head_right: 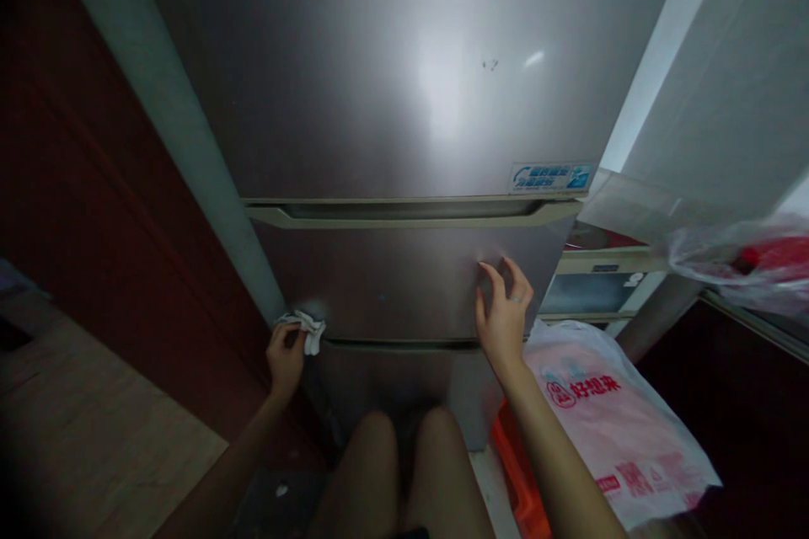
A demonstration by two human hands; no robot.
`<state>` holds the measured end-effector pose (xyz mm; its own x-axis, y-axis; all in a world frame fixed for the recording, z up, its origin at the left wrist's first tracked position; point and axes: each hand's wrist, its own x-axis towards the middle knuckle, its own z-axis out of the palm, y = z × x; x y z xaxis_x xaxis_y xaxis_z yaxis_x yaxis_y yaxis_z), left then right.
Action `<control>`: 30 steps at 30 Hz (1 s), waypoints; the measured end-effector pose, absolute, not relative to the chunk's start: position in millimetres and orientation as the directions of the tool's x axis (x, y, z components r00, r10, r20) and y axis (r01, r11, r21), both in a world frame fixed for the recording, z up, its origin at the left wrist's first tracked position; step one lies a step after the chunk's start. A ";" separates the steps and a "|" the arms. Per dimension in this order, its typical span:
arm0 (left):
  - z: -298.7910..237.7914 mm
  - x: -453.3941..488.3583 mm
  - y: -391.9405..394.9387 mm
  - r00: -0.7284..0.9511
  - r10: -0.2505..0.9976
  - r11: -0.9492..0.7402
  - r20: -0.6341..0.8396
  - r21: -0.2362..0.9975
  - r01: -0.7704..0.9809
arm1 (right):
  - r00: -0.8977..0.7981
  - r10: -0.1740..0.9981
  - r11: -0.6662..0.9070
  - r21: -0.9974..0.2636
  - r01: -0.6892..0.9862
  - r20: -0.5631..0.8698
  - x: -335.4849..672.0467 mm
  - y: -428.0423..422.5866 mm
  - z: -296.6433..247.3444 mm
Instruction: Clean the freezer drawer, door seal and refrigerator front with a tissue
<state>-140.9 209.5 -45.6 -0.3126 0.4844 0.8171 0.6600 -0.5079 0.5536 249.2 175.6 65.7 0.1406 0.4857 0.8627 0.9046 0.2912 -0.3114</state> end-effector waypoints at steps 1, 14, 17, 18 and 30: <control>-31.7 -140.4 213.9 -0.342 0.460 -0.517 0.820 0.560 0.648 | 0.139 0.485 0.292 -0.310 0.905 0.863 249.3 176.0 65.5; 135.4 -144.0 256.9 -0.478 0.227 -0.590 0.849 0.510 0.625 | 0.138 0.472 0.289 -0.301 0.909 0.870 250.0 177.3 64.0; 98.9 -150.0 253.0 -0.497 0.260 -0.562 0.828 0.548 0.620 | 0.132 0.477 0.279 -0.293 0.914 0.869 249.8 177.4 63.9; 83.4 -151.0 250.7 -0.500 0.278 -0.550 0.820 0.563 0.617 | 0.133 0.477 0.274 -0.291 0.917 0.869 249.7 177.4 63.8; -83.5 -142.6 215.0 -0.544 0.523 -0.395 0.656 0.752 0.528 | 0.119 0.491 0.275 -0.283 0.919 0.863 251.1 176.3 62.1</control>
